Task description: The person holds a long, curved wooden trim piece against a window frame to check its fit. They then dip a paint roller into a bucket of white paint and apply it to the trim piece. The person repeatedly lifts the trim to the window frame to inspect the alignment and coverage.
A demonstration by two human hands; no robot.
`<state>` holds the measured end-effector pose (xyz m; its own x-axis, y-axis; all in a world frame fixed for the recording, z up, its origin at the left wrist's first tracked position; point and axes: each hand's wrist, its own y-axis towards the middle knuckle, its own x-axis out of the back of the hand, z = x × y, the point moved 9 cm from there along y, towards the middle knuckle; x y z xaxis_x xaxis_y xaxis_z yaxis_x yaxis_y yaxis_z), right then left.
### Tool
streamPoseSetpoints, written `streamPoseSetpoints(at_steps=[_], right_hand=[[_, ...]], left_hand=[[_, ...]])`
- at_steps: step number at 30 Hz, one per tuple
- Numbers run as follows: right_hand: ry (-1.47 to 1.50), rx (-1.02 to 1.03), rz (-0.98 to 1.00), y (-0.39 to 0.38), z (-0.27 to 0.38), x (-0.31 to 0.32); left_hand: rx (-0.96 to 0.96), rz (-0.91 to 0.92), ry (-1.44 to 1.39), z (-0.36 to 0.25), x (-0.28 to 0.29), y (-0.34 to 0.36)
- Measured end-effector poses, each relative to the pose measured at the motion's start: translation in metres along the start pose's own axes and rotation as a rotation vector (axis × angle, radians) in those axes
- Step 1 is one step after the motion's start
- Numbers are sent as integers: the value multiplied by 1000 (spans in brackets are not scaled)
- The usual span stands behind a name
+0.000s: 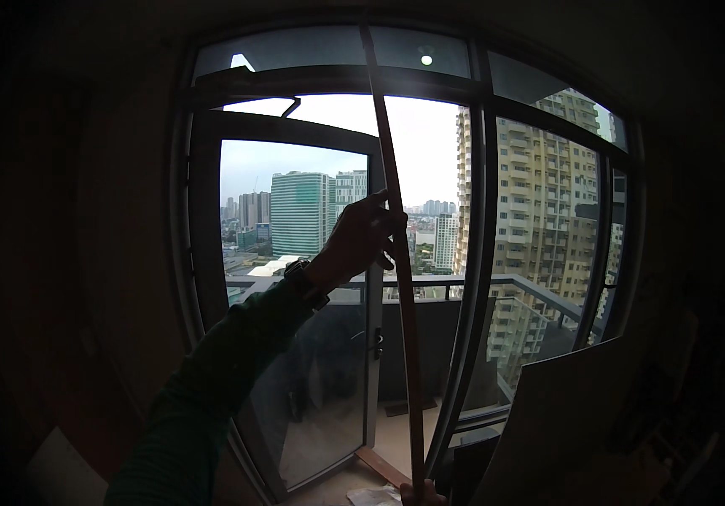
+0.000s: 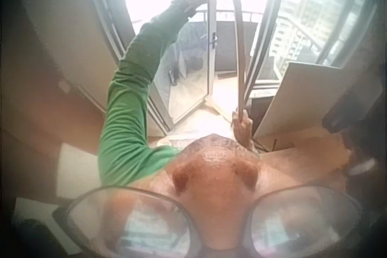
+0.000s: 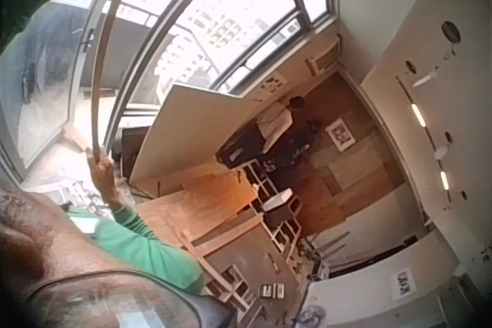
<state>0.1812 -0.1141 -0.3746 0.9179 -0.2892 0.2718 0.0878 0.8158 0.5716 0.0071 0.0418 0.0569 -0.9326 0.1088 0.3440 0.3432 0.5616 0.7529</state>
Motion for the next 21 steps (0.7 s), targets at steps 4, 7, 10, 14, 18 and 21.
streamPoseSetpoints(at_steps=[4,7,10,14,18,21], right_hand=[[-60,55,-11,4,16,-12],[31,-46,-29,0,29,-17],[21,-125,-20,-8,25,-26],[36,-159,-27,-14,30,-34],[48,-144,-29,-11,44,-39],[49,-162,-15,-9,49,-44]], left_hand=[[-12,6,-25,5,14,4],[-14,20,-40,6,18,0],[-6,21,-19,5,21,-8],[-1,26,4,-1,28,-18],[-1,22,23,2,36,-19],[-14,15,-6,4,44,-16]])
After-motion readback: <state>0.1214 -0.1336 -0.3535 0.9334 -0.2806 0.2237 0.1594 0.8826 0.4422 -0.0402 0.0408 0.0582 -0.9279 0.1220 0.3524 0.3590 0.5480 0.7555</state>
